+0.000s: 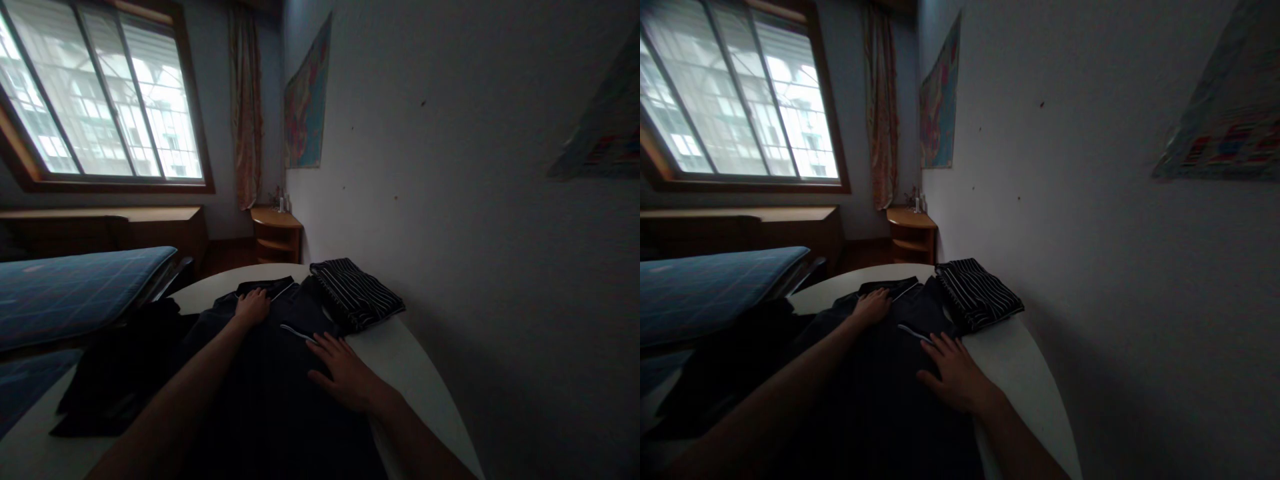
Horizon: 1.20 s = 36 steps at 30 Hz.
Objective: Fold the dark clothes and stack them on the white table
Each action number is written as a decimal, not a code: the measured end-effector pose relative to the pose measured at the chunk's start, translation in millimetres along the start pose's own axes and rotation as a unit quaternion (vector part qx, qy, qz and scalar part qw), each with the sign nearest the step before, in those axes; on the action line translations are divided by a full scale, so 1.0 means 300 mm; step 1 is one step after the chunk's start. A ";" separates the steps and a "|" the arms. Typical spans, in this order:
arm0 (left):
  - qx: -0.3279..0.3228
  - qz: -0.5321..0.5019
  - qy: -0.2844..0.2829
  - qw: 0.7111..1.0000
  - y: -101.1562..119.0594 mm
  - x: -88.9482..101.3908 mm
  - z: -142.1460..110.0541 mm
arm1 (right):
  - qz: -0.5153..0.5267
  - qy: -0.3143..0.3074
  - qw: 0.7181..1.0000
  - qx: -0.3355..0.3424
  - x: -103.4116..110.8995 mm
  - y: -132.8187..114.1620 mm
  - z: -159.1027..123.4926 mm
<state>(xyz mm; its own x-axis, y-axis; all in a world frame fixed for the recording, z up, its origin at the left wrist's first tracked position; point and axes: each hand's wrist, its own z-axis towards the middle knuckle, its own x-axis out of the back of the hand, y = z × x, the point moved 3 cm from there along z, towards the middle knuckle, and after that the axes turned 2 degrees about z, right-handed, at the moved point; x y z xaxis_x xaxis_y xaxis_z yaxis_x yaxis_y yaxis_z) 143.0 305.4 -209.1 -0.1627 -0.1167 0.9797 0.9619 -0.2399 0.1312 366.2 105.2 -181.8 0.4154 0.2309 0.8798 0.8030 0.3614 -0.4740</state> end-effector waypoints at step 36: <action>-0.174 -0.025 0.005 0.984 0.261 0.020 -0.142 | -0.062 0.003 0.995 -0.076 -0.033 0.030 0.034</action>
<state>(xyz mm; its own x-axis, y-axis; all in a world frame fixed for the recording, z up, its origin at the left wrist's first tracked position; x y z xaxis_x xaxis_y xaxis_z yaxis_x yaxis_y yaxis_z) 208.1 245.0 -199.4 -0.2115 -0.1046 0.9718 0.8190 -0.5615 0.1178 365.0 115.4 -195.3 0.3113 0.1865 0.9318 0.9033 0.2465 -0.3511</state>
